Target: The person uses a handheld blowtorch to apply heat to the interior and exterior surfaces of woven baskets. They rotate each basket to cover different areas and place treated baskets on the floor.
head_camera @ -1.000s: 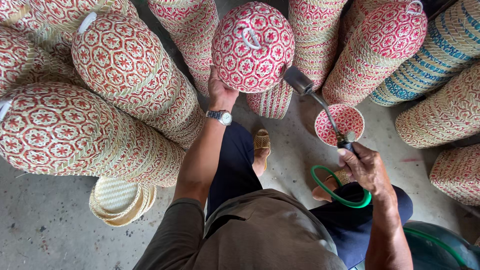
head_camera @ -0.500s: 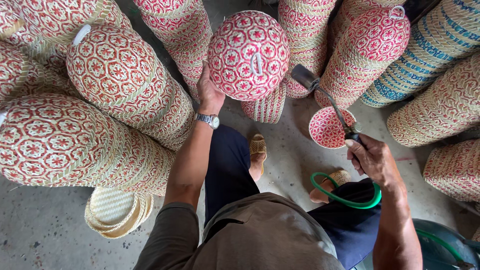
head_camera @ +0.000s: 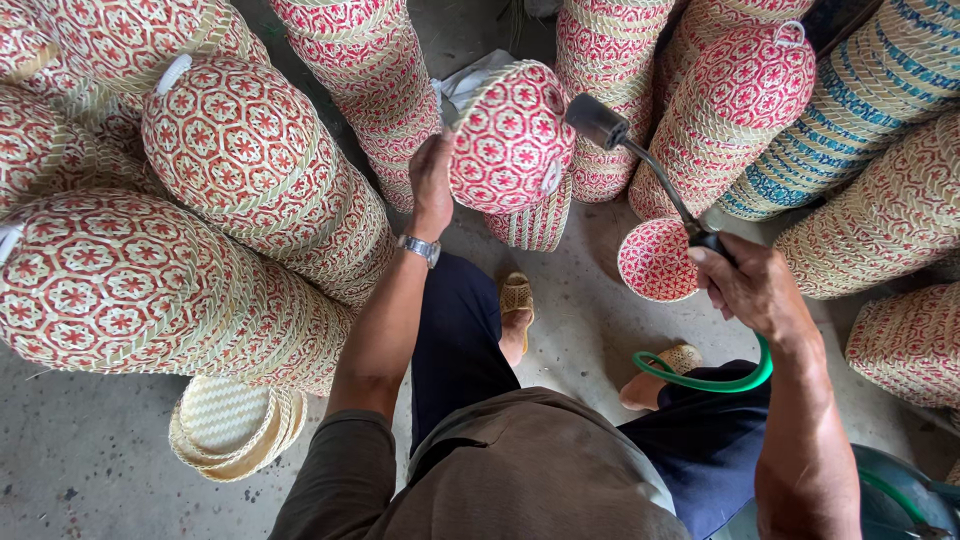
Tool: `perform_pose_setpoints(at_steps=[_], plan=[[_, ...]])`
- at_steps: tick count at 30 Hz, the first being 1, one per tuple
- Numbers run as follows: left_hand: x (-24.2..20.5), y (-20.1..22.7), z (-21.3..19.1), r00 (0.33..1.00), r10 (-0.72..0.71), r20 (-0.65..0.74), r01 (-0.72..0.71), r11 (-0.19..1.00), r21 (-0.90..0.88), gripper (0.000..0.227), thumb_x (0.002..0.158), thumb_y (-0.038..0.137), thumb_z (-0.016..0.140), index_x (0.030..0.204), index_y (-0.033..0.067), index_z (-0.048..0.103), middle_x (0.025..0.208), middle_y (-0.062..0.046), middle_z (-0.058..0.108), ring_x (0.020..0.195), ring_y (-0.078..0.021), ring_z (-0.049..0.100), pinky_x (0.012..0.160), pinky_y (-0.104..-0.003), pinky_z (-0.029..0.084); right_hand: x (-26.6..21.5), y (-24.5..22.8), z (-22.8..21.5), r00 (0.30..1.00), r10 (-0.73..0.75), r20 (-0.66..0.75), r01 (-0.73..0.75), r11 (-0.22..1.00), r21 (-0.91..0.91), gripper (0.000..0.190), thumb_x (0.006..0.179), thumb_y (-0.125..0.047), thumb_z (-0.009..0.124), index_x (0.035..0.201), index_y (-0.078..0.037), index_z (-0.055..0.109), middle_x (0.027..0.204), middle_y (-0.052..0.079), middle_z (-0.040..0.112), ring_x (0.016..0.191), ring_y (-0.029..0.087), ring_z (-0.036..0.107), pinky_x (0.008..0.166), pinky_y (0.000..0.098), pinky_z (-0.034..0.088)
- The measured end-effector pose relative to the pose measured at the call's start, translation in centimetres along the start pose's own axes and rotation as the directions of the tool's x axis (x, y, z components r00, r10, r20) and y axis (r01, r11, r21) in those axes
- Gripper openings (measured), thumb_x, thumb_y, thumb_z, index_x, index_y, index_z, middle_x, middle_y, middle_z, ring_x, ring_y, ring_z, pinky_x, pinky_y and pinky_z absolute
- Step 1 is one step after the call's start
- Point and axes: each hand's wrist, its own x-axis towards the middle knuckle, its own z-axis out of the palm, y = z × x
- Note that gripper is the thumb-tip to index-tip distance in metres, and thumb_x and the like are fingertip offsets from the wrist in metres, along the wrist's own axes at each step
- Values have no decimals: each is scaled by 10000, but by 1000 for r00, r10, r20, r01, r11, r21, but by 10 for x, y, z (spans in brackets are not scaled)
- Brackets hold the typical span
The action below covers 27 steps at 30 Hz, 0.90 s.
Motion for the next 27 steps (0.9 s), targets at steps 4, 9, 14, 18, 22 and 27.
perform_pose_setpoints(at_steps=[4,9,14,18,22,27], plan=[[-11,-1,23,997,-72,-19,73,996,46,245,1020,287,587,939,73,672,845,14,634,748,-83,563,677,-256,464,0,-20,7,999,-31,36,34,996,-85,292,937,-364,675,986,-80,718,566,10,552,484,97,527,430,309,449],[-24,-15,32,1000,15,21,-15,1000,-25,233,1077,231,590,987,30,666,912,-20,643,824,-95,569,774,-280,495,-5,-15,18,982,-189,19,189,968,-167,321,987,-356,686,1079,-51,726,572,36,551,505,106,511,476,322,430],[-20,-36,31,988,-137,-75,101,928,-359,189,1048,162,572,1117,0,638,1081,-54,682,1013,-135,637,956,-298,515,-10,3,24,987,-98,124,107,992,-67,282,921,-331,679,1031,-78,732,618,-19,607,494,75,530,430,322,446],[-4,-54,23,916,-317,-245,124,805,-580,229,1052,123,527,1218,-9,614,1171,-90,702,1080,-159,670,1031,-320,528,-21,20,29,994,-69,86,76,994,-83,272,971,-315,686,1013,-48,716,607,11,553,517,86,474,465,305,414],[-2,-63,9,903,-395,-170,132,630,-765,266,1090,182,492,1228,-11,613,1165,-122,703,1036,-187,691,962,-333,567,-29,28,32,985,9,172,-5,1000,-20,250,964,-298,676,968,-50,711,629,-7,573,518,77,488,453,301,415],[-8,-65,2,931,-338,-136,134,665,-735,291,1106,218,476,1216,-15,612,1170,-142,706,1048,-206,696,954,-368,593,-21,30,27,978,206,21,-205,977,-65,252,984,-311,647,938,-69,698,633,22,598,505,108,517,440,323,450]])
